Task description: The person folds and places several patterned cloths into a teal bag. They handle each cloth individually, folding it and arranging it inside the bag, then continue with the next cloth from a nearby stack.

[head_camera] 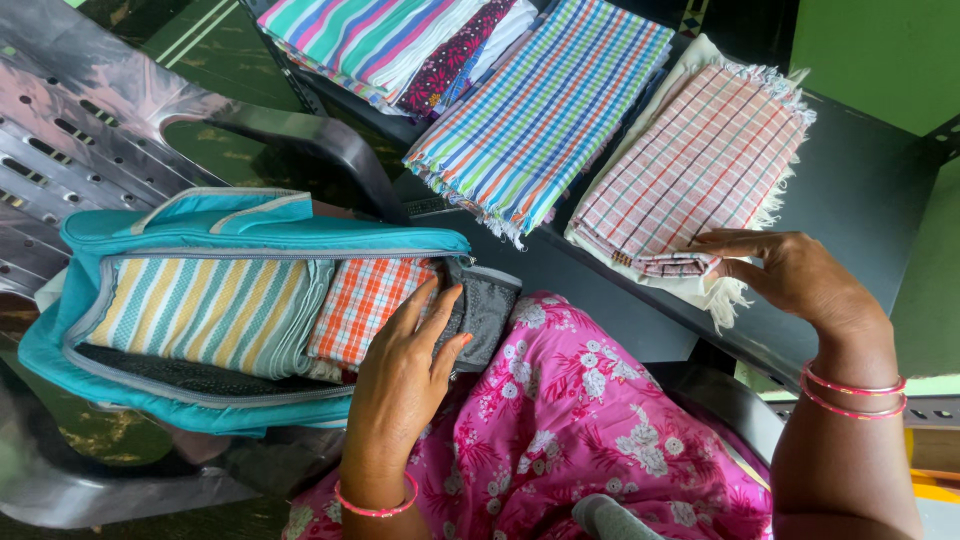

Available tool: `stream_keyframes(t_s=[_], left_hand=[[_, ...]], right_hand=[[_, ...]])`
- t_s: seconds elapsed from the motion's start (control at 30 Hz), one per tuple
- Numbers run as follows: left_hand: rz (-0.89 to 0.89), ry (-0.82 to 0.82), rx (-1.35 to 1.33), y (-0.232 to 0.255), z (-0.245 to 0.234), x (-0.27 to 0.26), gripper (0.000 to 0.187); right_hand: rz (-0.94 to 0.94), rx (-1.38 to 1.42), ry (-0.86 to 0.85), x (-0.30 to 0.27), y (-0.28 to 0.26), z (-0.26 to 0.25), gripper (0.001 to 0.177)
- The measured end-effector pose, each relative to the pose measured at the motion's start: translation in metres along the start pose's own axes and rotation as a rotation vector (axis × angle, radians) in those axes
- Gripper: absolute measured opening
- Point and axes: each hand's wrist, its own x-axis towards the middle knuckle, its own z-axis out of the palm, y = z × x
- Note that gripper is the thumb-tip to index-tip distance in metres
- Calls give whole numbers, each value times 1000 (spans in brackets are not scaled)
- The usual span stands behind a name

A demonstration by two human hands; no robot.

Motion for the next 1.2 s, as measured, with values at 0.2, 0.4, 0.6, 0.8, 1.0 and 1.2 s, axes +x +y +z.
stream_keyframes(t_s=[0.2, 0.4, 0.6, 0.8, 1.0, 1.2], left_hand=[[-1, -25, -1, 0, 6, 1, 54], [-17, -38, 23, -3, 11, 0, 54], [-48, -64, 1, -4, 9, -1, 55], [-12, 6, -63, 5, 1, 5, 63], [299, 366, -282, 23, -2, 12, 121], [207, 106, -1290, 3, 28, 10, 127]], right_hand=[[-66, -149, 66, 4, 5, 8, 32], [-596, -214, 206, 7, 3, 16, 52], [-220, 21, 439, 7, 6, 19, 35], [-605, 31, 861, 22, -32, 0, 7], [-906, 155, 596, -12, -115, -2, 8], [-887, 276, 244, -26, -136, 12, 20]])
